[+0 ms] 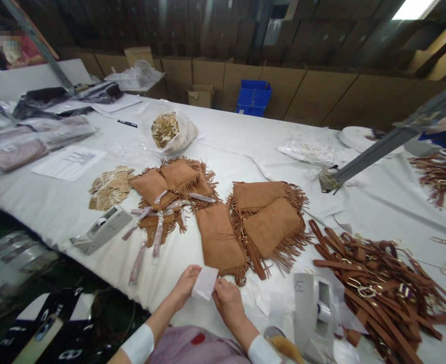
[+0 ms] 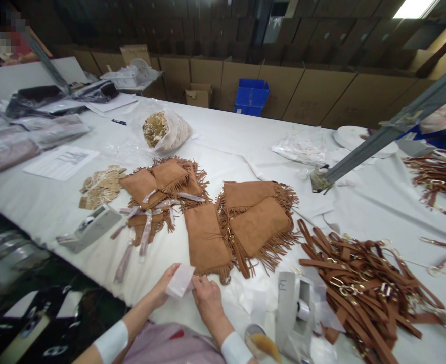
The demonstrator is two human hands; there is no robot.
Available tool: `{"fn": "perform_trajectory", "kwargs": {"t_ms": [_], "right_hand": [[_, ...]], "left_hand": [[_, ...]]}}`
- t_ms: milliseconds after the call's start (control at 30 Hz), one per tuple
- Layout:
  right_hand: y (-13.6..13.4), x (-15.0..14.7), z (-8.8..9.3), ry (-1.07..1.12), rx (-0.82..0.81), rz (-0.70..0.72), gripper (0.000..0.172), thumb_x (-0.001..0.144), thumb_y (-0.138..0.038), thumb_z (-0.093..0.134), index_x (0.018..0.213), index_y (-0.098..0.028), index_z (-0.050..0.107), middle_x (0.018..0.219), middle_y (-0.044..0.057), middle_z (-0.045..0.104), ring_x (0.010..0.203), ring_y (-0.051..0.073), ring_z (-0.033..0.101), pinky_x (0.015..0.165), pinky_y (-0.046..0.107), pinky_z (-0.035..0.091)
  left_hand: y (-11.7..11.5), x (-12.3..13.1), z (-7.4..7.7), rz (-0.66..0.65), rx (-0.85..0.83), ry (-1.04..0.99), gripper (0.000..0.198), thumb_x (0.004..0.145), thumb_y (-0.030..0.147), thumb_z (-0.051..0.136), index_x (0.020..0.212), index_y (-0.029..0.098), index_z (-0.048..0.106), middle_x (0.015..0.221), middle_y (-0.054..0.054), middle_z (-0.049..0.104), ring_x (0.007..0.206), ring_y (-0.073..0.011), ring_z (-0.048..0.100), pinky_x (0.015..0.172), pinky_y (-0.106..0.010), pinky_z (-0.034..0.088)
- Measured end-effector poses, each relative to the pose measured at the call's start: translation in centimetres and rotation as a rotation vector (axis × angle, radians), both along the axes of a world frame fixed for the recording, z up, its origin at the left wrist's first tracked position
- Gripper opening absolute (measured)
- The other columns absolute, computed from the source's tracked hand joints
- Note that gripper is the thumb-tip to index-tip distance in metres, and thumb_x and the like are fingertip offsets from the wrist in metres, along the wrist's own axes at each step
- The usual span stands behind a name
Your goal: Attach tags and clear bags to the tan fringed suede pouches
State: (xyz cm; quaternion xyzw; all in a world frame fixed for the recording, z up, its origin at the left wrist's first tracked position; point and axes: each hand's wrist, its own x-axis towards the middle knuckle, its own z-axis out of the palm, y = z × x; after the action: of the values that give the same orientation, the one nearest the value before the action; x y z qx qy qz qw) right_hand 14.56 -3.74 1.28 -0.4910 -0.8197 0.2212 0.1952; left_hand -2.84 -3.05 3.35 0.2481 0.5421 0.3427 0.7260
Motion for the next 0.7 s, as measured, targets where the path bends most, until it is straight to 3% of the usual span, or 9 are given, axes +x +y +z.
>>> {"fn": "perform_trajectory", "kwargs": {"t_ms": [67, 133, 233, 300, 367, 433, 500, 567, 700], "right_hand": [[-0.3, -0.4, -0.3, -0.118, 0.098, 0.079, 0.026, 0.081, -0.006, 0.05, 0.099, -0.021, 0.064, 0.083, 0.008, 0.066, 0.068, 0.019, 0.058, 0.064, 0.03, 0.039], [-0.7, -0.7, -0.4, -0.167, 0.125, 0.12, 0.025, 0.081, -0.005, 0.05, 0.097, -0.02, 0.063, 0.084, 0.008, 0.066, 0.07, 0.02, 0.058, 0.065, 0.03, 0.039], [-1.3, -0.8, -0.5, -0.108, -0.01, 0.139, 0.03, 0.077, -0.004, 0.051, 0.099, -0.021, 0.063, 0.089, 0.008, 0.067, 0.078, 0.021, 0.059, 0.071, 0.031, 0.041], [-1.6, -0.7, -0.6, 0.072, -0.202, 0.091, 0.04, 0.072, -0.004, 0.053, 0.107, -0.022, 0.063, 0.096, 0.008, 0.067, 0.086, 0.023, 0.06, 0.077, 0.033, 0.042], [-1.7, -0.4, -0.9, 0.349, -0.51, -0.122, 0.045, 0.066, -0.007, 0.057, 0.108, -0.023, 0.064, 0.098, 0.006, 0.068, 0.092, 0.023, 0.06, 0.081, 0.033, 0.043], [-1.7, -0.4, -1.4, 0.574, -0.834, -0.39, 0.027, 0.066, -0.015, 0.062, 0.092, -0.02, 0.068, 0.088, 0.005, 0.07, 0.084, 0.022, 0.062, 0.075, 0.03, 0.045], [-1.3, -0.8, -1.9, 0.673, -1.08, -0.541, 0.013, 0.072, -0.029, 0.062, 0.074, -0.018, 0.067, 0.073, 0.005, 0.069, 0.069, 0.019, 0.063, 0.062, 0.028, 0.046], [-0.6, -1.6, -2.3, 0.711, -1.224, -0.556, 0.028, 0.079, -0.042, 0.056, 0.071, -0.016, 0.064, 0.068, 0.007, 0.068, 0.06, 0.016, 0.062, 0.054, 0.025, 0.044], [1.5, -3.5, -3.2, 1.027, -1.531, -0.689, 0.025, 0.08, -0.041, 0.061, 0.077, -0.017, 0.06, 0.075, 0.005, 0.069, 0.066, 0.012, 0.065, 0.058, 0.021, 0.048]], "left_hand": [[-0.5, -1.6, 0.6, -0.072, -0.226, -0.159, 0.06, 0.072, 0.071, 0.049, 0.087, 0.015, 0.061, 0.077, -0.006, 0.067, 0.072, -0.0208, 0.062, 0.071, -0.034, 0.048], [-1.3, -2.6, 0.7, -0.253, -0.388, -0.317, 0.069, 0.069, 0.079, 0.043, 0.079, 0.014, 0.062, 0.073, -0.009, 0.067, 0.067, -0.0222, 0.063, 0.068, -0.036, 0.048], [-2.6, -2.9, -0.1, -0.451, -0.447, -0.357, 0.052, 0.062, 0.064, 0.067, 0.075, 0.014, 0.063, 0.067, -0.007, 0.067, 0.062, -0.0195, 0.062, 0.065, -0.033, 0.047], [-3.4, -2.8, -1.1, -0.458, -0.359, -0.203, 0.042, 0.057, 0.052, 0.075, 0.071, 0.015, 0.061, 0.06, -0.003, 0.064, 0.053, -0.0158, 0.057, 0.058, -0.029, 0.045], [-4.0, -3.2, -1.8, -0.439, -0.25, -0.018, 0.039, 0.058, 0.05, 0.074, 0.068, 0.016, 0.058, 0.056, 0.0, 0.061, 0.046, -0.0124, 0.052, 0.051, -0.026, 0.04], [-4.3, -4.1, -1.9, -0.439, -0.181, 0.101, 0.037, 0.061, 0.05, 0.071, 0.068, 0.017, 0.056, 0.054, 0.003, 0.059, 0.043, -0.0099, 0.048, 0.045, -0.022, 0.034], [-4.5, -5.1, -1.2, -0.445, -0.13, 0.123, 0.035, 0.063, 0.048, 0.069, 0.07, 0.016, 0.056, 0.058, 0.003, 0.061, 0.044, -0.0088, 0.047, 0.044, -0.02, 0.032], [-4.5, -5.9, 0.0, -0.459, -0.072, 0.089, 0.034, 0.066, 0.047, 0.067, 0.073, 0.016, 0.058, 0.063, 0.002, 0.063, 0.049, -0.0085, 0.05, 0.046, -0.019, 0.032], [-4.8, -6.2, 2.0, -0.489, -0.046, 0.029, 0.035, 0.069, 0.049, 0.065, 0.075, 0.015, 0.059, 0.062, 0.002, 0.061, 0.048, -0.0071, 0.047, 0.046, -0.019, 0.031]]}}
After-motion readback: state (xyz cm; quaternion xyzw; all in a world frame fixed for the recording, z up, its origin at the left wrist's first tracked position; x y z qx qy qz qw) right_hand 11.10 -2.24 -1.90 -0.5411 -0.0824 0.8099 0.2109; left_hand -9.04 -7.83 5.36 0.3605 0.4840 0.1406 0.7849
